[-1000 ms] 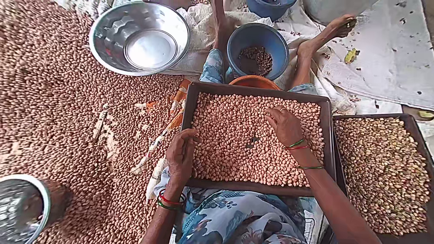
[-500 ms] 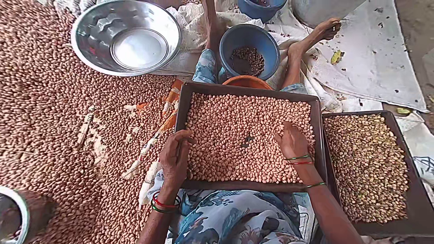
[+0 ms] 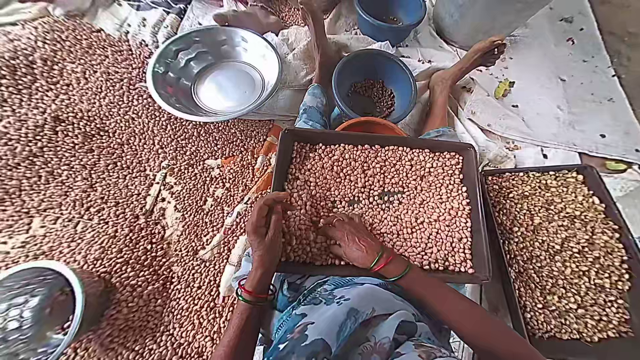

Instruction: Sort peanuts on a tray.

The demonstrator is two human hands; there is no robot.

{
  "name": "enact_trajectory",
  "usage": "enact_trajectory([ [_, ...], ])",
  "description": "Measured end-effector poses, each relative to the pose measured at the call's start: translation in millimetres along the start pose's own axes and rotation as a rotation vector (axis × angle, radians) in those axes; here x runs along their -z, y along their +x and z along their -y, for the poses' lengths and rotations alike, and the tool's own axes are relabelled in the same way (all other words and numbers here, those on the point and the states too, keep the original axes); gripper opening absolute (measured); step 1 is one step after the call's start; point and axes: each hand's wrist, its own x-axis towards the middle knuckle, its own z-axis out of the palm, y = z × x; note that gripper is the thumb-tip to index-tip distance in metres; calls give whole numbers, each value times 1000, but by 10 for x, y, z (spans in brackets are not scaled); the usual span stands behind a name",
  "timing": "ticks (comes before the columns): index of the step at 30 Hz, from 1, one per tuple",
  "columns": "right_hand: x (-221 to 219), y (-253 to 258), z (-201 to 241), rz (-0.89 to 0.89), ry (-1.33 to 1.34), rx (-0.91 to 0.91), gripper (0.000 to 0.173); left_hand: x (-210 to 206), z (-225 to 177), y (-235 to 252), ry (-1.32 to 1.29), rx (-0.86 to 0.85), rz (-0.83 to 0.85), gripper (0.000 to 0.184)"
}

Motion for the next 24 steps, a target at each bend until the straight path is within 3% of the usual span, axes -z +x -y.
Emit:
enact_trajectory([
  [4, 142, -556, -477, -30, 184, 159, 30, -21, 2, 3, -46, 15, -1, 27],
  [6, 320, -764, -608, -237, 192, 32, 26, -13, 7, -1, -58, 18, -1, 26],
  [9, 520, -751, -780, -578, 7, -304, 16, -21, 4, -4, -65, 13, 0, 25],
  [12, 629, -545, -843, -519, -99, -545, 22, -41, 10, 8, -64, 4, 15, 25],
  [15, 585, -369, -785, -427, -251, -643, 24, -36, 2, 5, -47, 3, 9, 25],
  [24, 595, -346, -728, -309, -255, -695, 21, -38, -10, 8, -13, -13, 26, 25],
])
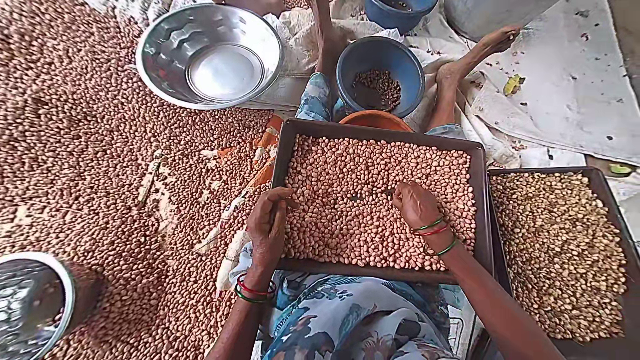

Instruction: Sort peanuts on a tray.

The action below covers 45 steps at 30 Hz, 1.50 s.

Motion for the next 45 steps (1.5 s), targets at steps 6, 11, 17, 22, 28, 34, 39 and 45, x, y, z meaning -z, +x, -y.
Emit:
enact_trajectory([
  [6, -235, 0, -217, -247, 3, 306, 14, -2, -11, 6, -13, 9, 2, 24],
  [11, -369, 52, -377, -432, 127, 339, 12, -6, -2, 3, -9, 10, 4, 24],
  [17, -293, 45, -512, -410, 295, 361, 14, 4, -13, -5, 26, 38, 4, 25],
  [22, -370, 35, -463, -457, 69, 469, 15, -2, -5, 6, 83, 23, 24, 25],
  [28, -355, 46, -349, -391, 34, 428, 9, -6, 8, 9, 115, 24, 28, 25],
  [34, -337, 93, -442, -413, 87, 489, 7, -10, 9, 22, 115, 5, 43, 25],
  [39, -210, 76, -594, -459, 303, 355, 11, -3, 10, 18, 118, 19, 33, 25],
  [45, -298, 49, -515, -376, 185, 500, 18, -3, 11, 18, 121, 5, 38, 25],
])
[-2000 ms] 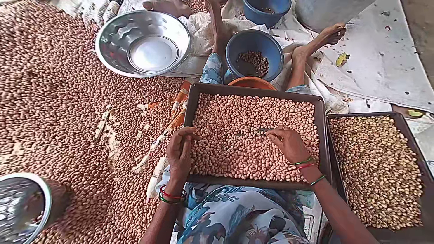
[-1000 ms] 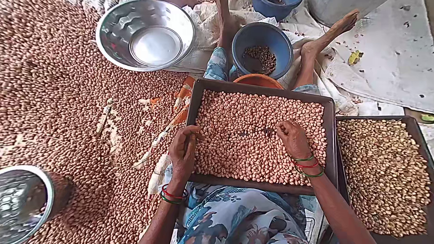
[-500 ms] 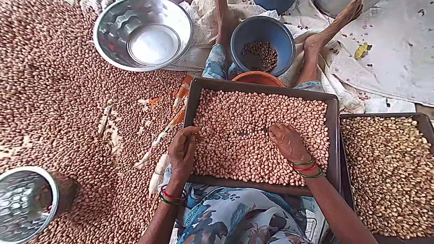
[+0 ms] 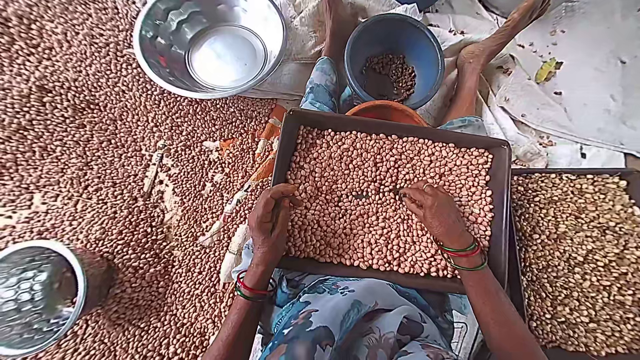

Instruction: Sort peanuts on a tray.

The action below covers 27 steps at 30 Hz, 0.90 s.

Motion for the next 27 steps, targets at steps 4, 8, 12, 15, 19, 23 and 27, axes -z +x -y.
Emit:
enact_trajectory([
  [4, -40, 25, 96, 15, -134, -18, 12, 3, -3, -7, 3, 8, 9, 25],
  [8, -36, 33, 112, 42, -136, -13, 10, 2, -2, -5, -1, 2, 2, 25],
  [12, -1, 59, 103, 89, -110, -12, 8, -1, 3, -2, -5, -4, 2, 24],
  [15, -3, 90, 120, 145, -138, -11, 10, -1, 2, -1, 0, -9, -5, 24],
  [19, -33, 75, 79, 127, -154, 10, 9, -5, 0, -2, -20, -8, 0, 24],
  [23, -21, 58, 83, 116, -145, 20, 9, -5, 6, -2, -20, -21, 2, 24],
  [27, 126, 9, 162, 282, 10, -55, 14, 4, 10, 5, -11, -16, -5, 23],
])
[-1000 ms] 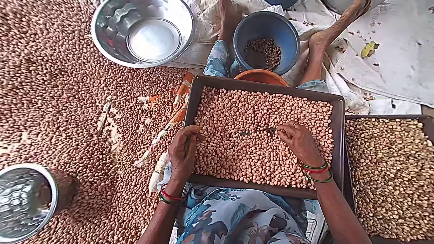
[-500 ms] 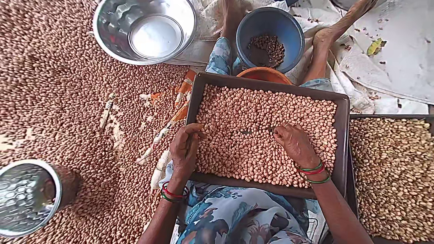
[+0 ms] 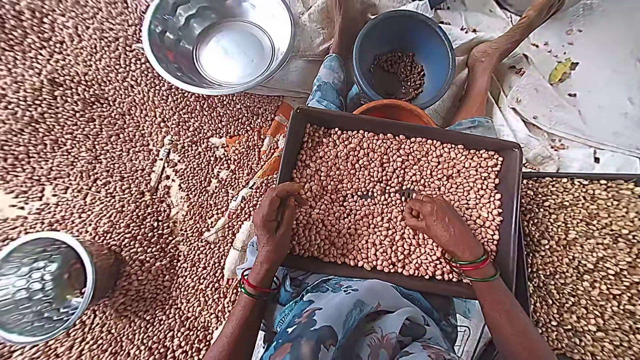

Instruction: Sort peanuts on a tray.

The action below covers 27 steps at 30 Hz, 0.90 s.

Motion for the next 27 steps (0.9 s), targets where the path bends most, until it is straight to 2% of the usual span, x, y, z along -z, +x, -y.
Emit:
enact_trajectory([
  [1, 1, -28, -20, 5, 43, -26, 14, 0, 3, 0, -1, -3, 0, 23],
  [5, -8, -73, -99, -160, 90, -108, 9, -6, -1, -14, -1, -2, 8, 23],
  [8, -51, -41, -77, -233, 61, -57, 13, -18, 1, -7, 7, -6, 10, 23],
  [12, -198, 9, -15, -283, -109, -23, 14, -15, 9, -14, 1, -9, 6, 23],
  [18, -86, 16, -77, -486, -110, -126, 23, -20, -3, -7, -3, -7, 11, 23],
  [20, -44, 9, -92, -473, -61, -87, 21, -9, 1, -9, 6, -5, 8, 23],
  [23, -126, -9, -77, -340, -60, -22, 18, -12, -7, -4, 16, 0, 13, 24],
  [25, -172, -16, -35, -264, -99, -33, 18, -9, -1, -9, 20, 4, 12, 25],
  [27, -150, -22, 7, -231, -95, -56, 11, -4, 4, -11, 14, 8, 12, 25],
])
